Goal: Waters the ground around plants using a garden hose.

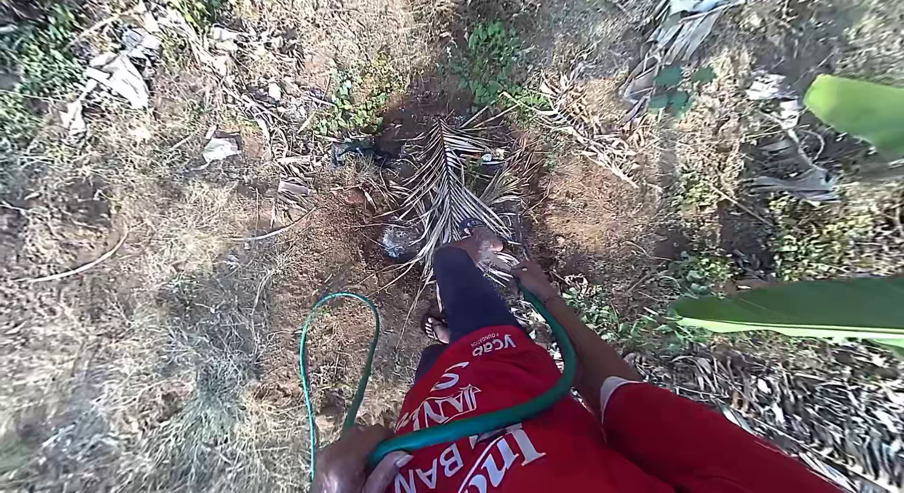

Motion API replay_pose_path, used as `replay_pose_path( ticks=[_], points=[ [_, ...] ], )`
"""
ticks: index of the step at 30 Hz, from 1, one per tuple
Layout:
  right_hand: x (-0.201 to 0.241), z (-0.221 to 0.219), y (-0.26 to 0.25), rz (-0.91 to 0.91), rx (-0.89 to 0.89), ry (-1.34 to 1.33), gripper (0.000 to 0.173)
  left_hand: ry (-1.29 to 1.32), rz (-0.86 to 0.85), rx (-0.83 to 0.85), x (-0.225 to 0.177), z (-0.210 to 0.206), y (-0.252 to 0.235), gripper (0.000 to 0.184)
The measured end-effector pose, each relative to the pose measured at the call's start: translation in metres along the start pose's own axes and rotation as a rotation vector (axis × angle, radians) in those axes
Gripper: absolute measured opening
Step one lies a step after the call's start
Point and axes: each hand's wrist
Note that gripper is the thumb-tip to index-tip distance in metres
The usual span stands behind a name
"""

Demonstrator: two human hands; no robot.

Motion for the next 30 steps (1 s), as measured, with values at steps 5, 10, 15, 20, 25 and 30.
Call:
replay_pose_path(
  ticks=[5,10,15,20,25,30],
  points=[
    [-0.033,-0.004,-0.008,-0.090,-0.080,0.015,0.035,-0.025,-0.005,0.008,0.002,-0.005,-0.003,0.049],
    [-0.037,0.000,-0.005,-0.161,-0.081,0.052,0.034,-0.052,0.031,0.039,-0.006,-0.006,-0.013,0.048],
    [-0.029,0.010,-0.014,-0.146,-0.144,-0.051,0.035,-0.044,0.067,0.070,-0.017,-0.007,-0.029,0.049],
    [-0.013,0.029,-0.029,-0.092,-0.174,-0.164,0.036,-0.052,0.069,0.086,-0.021,-0.007,-0.050,0.050],
    [0.005,0.059,-0.062,0.035,-0.219,-0.204,0.030,-0.050,0.038,0.078,-0.025,-0.010,-0.088,0.049],
    [0.029,0.092,-0.096,0.056,-0.172,-0.170,0.034,-0.048,0.031,0.034,-0.032,-0.022,-0.128,0.050]
  ],
)
Point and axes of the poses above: each hand's wrist, its own y-axis away from the middle knuckle, its own z-axis out of the back of the hand, x = y × z, and after that the axes turned 13 degrees about y, right-handed
